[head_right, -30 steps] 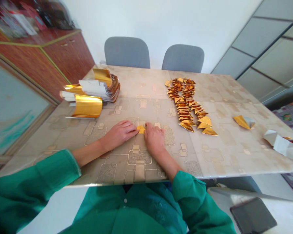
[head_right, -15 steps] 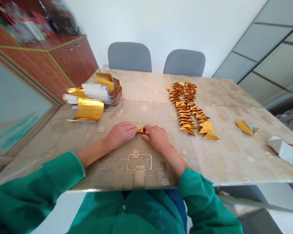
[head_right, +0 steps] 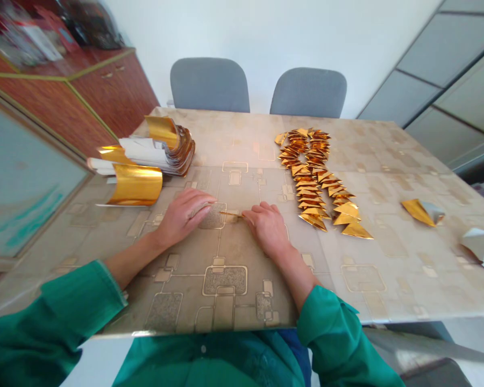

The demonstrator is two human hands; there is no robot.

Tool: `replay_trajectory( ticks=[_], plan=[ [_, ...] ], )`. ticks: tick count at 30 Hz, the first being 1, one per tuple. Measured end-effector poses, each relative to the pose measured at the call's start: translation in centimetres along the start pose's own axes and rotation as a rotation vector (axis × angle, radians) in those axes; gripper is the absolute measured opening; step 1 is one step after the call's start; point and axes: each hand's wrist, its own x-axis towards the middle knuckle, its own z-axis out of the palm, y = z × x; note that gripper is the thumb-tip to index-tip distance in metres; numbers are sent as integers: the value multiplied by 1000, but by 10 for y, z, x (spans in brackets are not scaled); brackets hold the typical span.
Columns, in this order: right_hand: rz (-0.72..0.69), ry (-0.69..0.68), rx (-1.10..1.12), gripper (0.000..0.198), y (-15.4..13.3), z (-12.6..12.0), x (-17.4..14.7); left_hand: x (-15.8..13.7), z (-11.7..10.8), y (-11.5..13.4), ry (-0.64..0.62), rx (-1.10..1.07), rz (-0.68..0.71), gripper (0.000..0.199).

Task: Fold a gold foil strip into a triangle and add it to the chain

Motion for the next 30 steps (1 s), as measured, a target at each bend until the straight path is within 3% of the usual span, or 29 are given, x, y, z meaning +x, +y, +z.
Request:
replay_trajectory(
  ticks=[6,16,18,22,24,26,28,30],
  plan=[
    [-82,6,-2,22,-12,1,0,0,9,15,-69,-41,76,24],
    [-84,74,55,25,-13,1,-1,2,-4,0,-35,-169,124,27],
    [-49,119,94,26,-10,4,-2,2,-8,-3,32,-202,39,27],
    [58,267,137,31,-6,12,-4,0,-6,6,267,-299,-425,23],
    [57,294,119,32,-11,15,-4,-2,4,20,112,-561,-566,30],
    [30,290,87,34,-18,16,-4,-4,16,37,-16,-850,-595,45],
    [11,277,52,35,-26,15,-4,-5,26,50,-19,-1002,-613,53],
    [0,254,32,36,-32,14,-4,-6,30,56,24,-1024,-631,51]
  ],
)
